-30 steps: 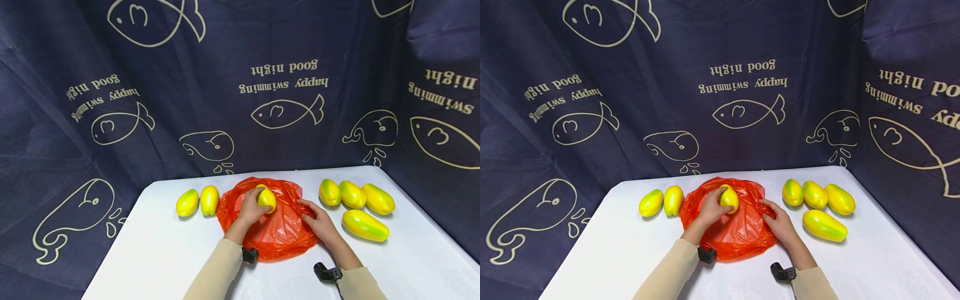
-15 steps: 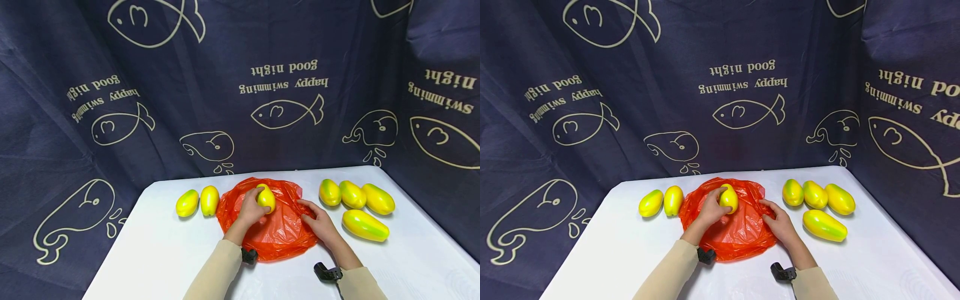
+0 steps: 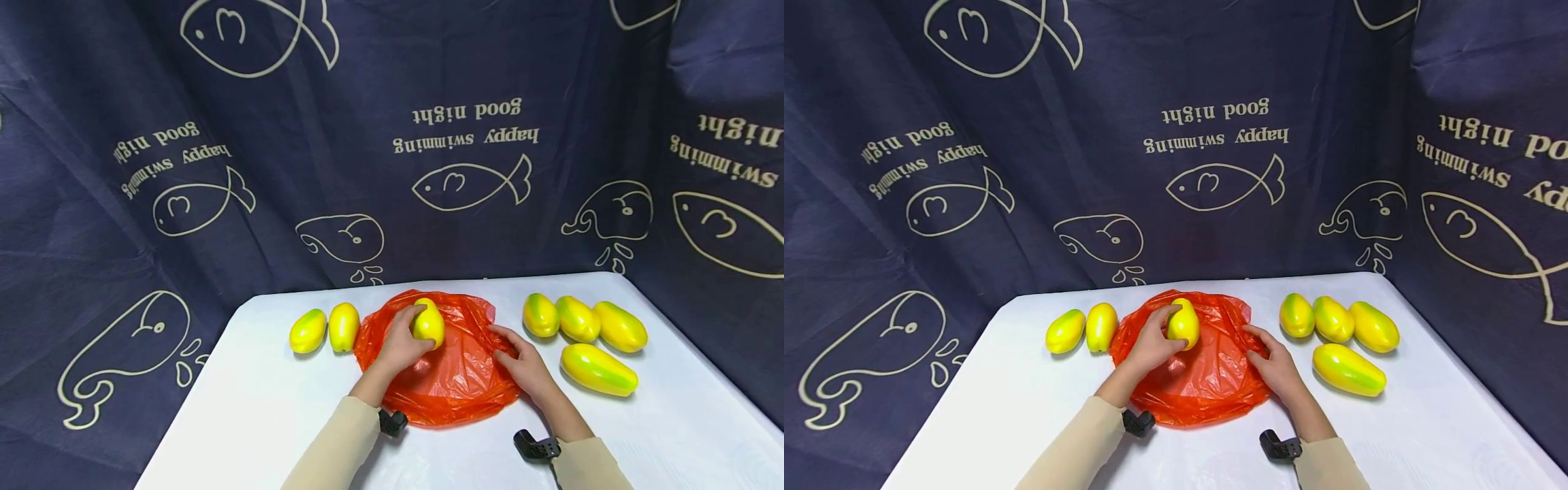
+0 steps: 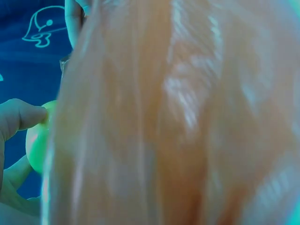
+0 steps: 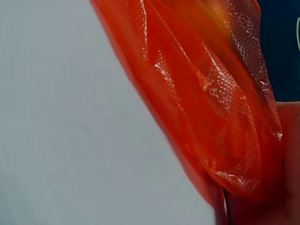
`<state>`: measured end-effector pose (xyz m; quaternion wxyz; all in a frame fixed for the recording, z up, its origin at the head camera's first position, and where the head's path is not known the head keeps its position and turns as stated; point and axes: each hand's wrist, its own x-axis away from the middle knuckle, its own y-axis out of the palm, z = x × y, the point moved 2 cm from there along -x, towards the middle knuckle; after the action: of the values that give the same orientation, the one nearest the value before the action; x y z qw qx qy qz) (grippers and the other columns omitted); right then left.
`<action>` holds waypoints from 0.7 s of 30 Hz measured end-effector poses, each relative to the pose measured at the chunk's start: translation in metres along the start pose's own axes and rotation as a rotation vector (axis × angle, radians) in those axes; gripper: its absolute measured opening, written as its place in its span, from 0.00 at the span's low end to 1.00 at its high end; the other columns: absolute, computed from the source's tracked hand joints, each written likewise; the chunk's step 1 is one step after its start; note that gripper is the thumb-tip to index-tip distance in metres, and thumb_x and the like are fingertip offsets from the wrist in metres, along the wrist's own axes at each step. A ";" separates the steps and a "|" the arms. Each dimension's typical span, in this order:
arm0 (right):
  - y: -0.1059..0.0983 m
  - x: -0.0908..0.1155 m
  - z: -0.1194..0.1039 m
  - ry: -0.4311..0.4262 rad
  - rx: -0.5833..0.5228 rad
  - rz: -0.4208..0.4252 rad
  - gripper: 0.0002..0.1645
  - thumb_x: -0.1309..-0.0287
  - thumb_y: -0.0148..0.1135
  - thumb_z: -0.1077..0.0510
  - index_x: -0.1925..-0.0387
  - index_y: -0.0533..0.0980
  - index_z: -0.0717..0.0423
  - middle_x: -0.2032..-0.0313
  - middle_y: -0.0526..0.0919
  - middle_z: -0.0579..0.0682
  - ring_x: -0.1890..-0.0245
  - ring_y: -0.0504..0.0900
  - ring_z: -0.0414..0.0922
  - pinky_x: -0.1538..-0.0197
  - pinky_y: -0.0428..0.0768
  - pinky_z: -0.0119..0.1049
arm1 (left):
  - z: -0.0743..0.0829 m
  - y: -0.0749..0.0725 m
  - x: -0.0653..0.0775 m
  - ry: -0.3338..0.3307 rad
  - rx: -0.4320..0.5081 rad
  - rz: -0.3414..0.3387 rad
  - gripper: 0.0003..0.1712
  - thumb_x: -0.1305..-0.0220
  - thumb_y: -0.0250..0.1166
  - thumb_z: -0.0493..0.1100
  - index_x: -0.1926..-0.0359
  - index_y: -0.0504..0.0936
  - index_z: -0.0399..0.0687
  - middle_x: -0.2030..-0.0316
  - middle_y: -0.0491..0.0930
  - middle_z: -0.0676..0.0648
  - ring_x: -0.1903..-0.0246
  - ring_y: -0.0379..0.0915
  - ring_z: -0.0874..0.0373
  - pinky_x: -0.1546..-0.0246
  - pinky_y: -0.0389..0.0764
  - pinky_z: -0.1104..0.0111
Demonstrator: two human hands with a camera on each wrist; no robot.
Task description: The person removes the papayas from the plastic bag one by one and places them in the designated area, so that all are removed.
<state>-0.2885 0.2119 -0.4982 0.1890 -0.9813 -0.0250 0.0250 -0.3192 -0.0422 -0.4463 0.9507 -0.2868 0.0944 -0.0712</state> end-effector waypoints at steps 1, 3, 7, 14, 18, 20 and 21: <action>0.000 0.000 0.000 0.006 -0.001 -0.001 0.33 0.31 0.53 0.62 0.27 0.64 0.45 0.26 0.63 0.57 0.30 0.65 0.57 0.29 0.70 0.59 | -0.001 -0.003 0.002 0.003 0.000 -0.002 0.41 0.47 0.73 0.41 0.31 0.69 0.53 0.29 0.63 0.43 0.37 0.66 0.45 0.36 0.76 0.47; 0.000 0.001 -0.001 0.015 -0.002 0.000 0.33 0.31 0.53 0.62 0.27 0.63 0.45 0.26 0.63 0.57 0.31 0.66 0.57 0.30 0.71 0.57 | -0.002 -0.009 0.006 0.013 0.001 -0.002 0.41 0.47 0.73 0.41 0.31 0.69 0.54 0.30 0.64 0.44 0.37 0.66 0.46 0.36 0.76 0.48; 0.001 0.000 -0.001 0.024 0.001 0.008 0.34 0.31 0.53 0.62 0.26 0.62 0.46 0.26 0.63 0.57 0.32 0.67 0.57 0.30 0.72 0.56 | -0.005 -0.022 0.013 0.037 0.023 0.007 0.42 0.47 0.74 0.40 0.31 0.69 0.54 0.29 0.63 0.44 0.36 0.66 0.46 0.35 0.76 0.50; 0.001 0.000 -0.001 0.034 -0.006 0.025 0.34 0.31 0.52 0.61 0.26 0.61 0.46 0.26 0.63 0.57 0.33 0.68 0.56 0.31 0.73 0.56 | -0.007 -0.048 0.027 0.070 0.000 0.016 0.42 0.47 0.73 0.38 0.30 0.69 0.56 0.27 0.62 0.44 0.31 0.62 0.45 0.34 0.74 0.47; 0.000 -0.001 0.001 0.036 -0.019 0.047 0.34 0.30 0.51 0.62 0.26 0.61 0.46 0.25 0.62 0.57 0.31 0.66 0.56 0.28 0.69 0.57 | -0.012 -0.062 0.036 0.072 0.005 0.012 0.43 0.47 0.73 0.38 0.30 0.68 0.60 0.25 0.59 0.48 0.28 0.59 0.45 0.34 0.74 0.47; 0.000 -0.001 0.002 0.033 -0.027 0.057 0.34 0.30 0.51 0.63 0.26 0.61 0.47 0.25 0.61 0.57 0.30 0.65 0.57 0.28 0.68 0.57 | -0.016 -0.069 0.041 0.071 0.018 0.009 0.43 0.47 0.73 0.38 0.30 0.68 0.62 0.25 0.58 0.50 0.27 0.58 0.45 0.35 0.75 0.47; -0.001 -0.002 0.002 0.029 -0.032 0.059 0.34 0.30 0.50 0.63 0.25 0.61 0.47 0.25 0.61 0.57 0.30 0.65 0.57 0.28 0.68 0.57 | -0.017 -0.073 0.043 0.079 0.019 0.011 0.43 0.47 0.73 0.38 0.30 0.68 0.62 0.25 0.58 0.50 0.27 0.58 0.45 0.35 0.75 0.47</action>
<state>-0.2902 0.2132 -0.4999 0.1729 -0.9848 0.0064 0.0158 -0.2869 -0.1195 -0.4256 0.9493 -0.2740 0.1327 -0.0781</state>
